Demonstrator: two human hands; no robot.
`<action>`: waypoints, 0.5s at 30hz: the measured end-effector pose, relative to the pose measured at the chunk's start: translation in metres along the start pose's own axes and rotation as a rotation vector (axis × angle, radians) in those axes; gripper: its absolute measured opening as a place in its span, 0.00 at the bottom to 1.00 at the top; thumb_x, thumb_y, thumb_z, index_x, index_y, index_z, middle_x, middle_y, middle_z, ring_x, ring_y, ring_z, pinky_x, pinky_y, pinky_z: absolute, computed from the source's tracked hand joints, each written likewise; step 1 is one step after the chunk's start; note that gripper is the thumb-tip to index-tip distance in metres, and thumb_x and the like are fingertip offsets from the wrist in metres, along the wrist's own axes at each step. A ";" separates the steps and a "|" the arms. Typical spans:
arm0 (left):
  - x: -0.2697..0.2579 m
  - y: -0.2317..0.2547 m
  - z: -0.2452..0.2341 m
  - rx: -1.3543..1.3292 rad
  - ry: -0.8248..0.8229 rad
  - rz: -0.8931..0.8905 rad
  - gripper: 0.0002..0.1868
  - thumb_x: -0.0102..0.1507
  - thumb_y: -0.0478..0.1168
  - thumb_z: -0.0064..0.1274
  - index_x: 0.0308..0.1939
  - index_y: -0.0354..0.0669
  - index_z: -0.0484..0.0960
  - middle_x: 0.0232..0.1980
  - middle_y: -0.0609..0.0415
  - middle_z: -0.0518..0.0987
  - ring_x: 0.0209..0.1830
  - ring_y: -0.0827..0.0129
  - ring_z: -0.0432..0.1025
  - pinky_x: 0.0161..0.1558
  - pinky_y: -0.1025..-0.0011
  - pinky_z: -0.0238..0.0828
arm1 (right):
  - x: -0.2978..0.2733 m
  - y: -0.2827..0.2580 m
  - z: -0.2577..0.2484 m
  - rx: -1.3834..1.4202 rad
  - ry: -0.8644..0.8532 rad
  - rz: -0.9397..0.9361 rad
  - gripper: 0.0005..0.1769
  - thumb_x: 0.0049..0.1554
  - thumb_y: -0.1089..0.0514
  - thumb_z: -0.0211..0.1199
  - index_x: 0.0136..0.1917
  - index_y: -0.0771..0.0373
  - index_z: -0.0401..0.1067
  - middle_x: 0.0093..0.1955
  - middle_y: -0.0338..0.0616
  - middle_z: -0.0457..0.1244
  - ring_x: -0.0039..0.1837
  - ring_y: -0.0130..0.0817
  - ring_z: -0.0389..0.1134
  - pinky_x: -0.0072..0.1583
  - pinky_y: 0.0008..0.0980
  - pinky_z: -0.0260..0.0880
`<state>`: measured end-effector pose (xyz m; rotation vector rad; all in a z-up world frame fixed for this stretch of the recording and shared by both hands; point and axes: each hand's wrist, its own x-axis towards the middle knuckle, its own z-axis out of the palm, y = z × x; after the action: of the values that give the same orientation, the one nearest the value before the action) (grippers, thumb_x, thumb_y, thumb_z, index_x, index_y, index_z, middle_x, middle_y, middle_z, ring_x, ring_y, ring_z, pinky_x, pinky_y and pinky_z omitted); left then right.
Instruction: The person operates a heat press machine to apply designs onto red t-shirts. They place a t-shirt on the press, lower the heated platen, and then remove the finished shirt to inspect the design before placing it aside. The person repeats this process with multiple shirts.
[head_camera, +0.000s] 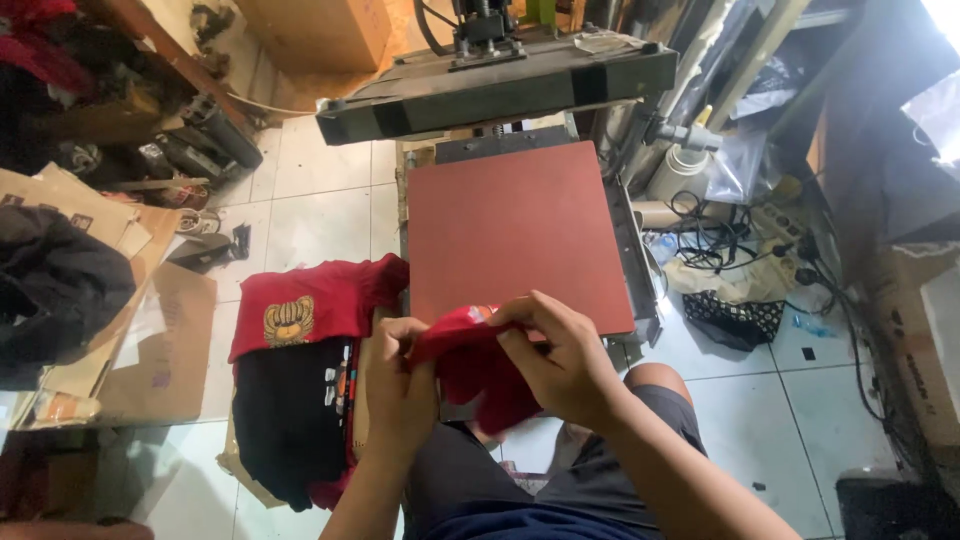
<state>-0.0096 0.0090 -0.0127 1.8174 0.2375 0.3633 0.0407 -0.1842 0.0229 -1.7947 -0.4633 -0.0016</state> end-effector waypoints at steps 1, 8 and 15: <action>0.003 -0.008 -0.002 -0.001 0.000 0.001 0.04 0.65 0.37 0.50 0.41 0.42 0.74 0.33 0.53 0.75 0.22 0.72 0.69 0.23 0.75 0.64 | -0.001 -0.003 0.000 -0.001 0.000 -0.001 0.09 0.57 0.63 0.57 0.48 0.57 0.75 0.46 0.37 0.71 0.48 0.29 0.71 0.52 0.29 0.73; 0.017 -0.057 -0.013 0.454 -0.195 -0.108 0.21 0.54 0.46 0.40 0.49 0.52 0.79 0.49 0.57 0.82 0.46 0.60 0.78 0.45 0.62 0.70 | 0.000 -0.018 -0.030 0.129 0.156 0.003 0.08 0.58 0.68 0.58 0.48 0.60 0.74 0.44 0.39 0.66 0.41 0.27 0.65 0.45 0.23 0.65; 0.028 -0.043 -0.032 0.170 -0.023 0.249 0.13 0.63 0.47 0.57 0.46 0.45 0.86 0.45 0.48 0.83 0.50 0.53 0.78 0.57 0.58 0.70 | 0.015 0.024 -0.064 -0.430 0.258 -0.154 0.22 0.48 0.63 0.72 0.57 0.61 0.76 0.55 0.56 0.67 0.56 0.60 0.70 0.61 0.55 0.69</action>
<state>0.0059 0.0589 -0.0425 2.0242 0.0257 0.5086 0.0776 -0.2442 0.0219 -2.1360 -0.4353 -0.4659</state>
